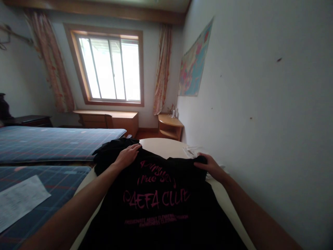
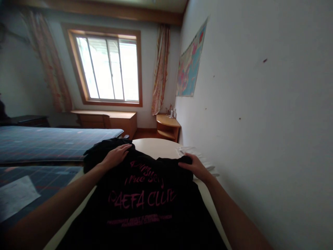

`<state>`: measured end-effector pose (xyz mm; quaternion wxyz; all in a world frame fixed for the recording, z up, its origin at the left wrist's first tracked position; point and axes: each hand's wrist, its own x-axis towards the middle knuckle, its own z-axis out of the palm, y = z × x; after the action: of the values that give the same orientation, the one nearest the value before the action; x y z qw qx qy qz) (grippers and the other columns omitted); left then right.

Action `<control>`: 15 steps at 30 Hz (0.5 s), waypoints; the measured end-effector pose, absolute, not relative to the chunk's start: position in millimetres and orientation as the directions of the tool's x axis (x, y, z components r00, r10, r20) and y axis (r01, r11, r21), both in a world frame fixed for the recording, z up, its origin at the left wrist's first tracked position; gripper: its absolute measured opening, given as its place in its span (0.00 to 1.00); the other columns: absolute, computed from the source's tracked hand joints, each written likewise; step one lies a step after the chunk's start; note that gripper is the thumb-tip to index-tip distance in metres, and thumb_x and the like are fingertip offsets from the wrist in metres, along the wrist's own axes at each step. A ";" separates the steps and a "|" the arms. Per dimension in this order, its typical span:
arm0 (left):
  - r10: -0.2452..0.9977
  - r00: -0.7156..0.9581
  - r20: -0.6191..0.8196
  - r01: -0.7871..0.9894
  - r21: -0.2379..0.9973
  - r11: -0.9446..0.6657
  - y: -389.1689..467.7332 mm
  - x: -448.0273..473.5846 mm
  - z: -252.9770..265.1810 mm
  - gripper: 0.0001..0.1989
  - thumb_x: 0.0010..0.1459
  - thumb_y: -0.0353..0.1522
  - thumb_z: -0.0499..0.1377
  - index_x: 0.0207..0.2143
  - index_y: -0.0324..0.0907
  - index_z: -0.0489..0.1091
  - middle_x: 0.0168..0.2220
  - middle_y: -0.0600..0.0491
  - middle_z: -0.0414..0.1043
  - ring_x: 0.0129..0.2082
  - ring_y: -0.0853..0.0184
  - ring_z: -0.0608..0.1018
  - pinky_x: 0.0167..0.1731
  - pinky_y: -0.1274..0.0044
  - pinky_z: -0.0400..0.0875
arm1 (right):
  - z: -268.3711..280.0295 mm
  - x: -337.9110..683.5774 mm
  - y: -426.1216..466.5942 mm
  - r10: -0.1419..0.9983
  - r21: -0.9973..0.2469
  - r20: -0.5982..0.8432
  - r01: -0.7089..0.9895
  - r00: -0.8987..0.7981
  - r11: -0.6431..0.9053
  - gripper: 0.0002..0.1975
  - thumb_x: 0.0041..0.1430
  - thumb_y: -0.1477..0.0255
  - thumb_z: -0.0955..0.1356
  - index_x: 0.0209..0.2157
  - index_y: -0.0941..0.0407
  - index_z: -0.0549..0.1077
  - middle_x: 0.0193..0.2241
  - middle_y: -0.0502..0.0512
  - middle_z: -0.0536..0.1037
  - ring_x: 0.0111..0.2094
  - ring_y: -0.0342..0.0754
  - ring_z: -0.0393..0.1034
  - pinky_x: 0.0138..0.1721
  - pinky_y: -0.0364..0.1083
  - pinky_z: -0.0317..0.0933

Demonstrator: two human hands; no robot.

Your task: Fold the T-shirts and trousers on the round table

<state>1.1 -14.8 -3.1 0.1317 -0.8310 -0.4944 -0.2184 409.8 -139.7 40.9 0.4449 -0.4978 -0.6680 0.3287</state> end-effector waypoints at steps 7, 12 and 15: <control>0.823 0.498 0.271 0.865 -0.094 -0.493 -8.3 53.3 -0.5 0.22 0.65 0.33 0.53 0.61 0.46 0.63 0.60 0.47 0.68 0.61 0.54 0.65 0.57 0.63 0.56 | 55.9 414.0 -156.5 0.884 -0.874 0.025 0.419 -0.467 0.246 0.20 0.47 0.63 0.75 0.41 0.57 0.77 0.33 0.51 0.78 0.32 0.45 0.70 0.34 0.42 0.63; 0.859 0.495 0.133 0.869 -0.069 -0.490 -0.2 71.5 -10.0 0.12 0.57 0.36 0.62 0.43 0.44 0.76 0.41 0.45 0.79 0.47 0.54 0.77 0.48 0.66 0.63 | 64.0 426.9 -150.9 0.918 -0.862 -0.039 0.478 -0.396 0.170 0.21 0.48 0.59 0.74 0.40 0.59 0.80 0.34 0.54 0.81 0.34 0.50 0.74 0.38 0.47 0.68; 0.878 0.450 0.163 0.893 -0.054 -0.448 3.1 70.8 -5.6 0.07 0.59 0.35 0.59 0.36 0.44 0.77 0.39 0.48 0.79 0.45 0.56 0.78 0.47 0.67 0.64 | 67.1 436.8 -138.7 0.968 -0.862 0.029 0.484 -0.248 0.150 0.22 0.51 0.56 0.72 0.40 0.59 0.79 0.35 0.56 0.81 0.34 0.51 0.75 0.37 0.47 0.69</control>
<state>70.8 3.1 -5.6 0.0657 -0.8489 -0.5214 -0.0556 436.8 -138.7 67.1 0.3147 -0.5262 -0.6899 0.3849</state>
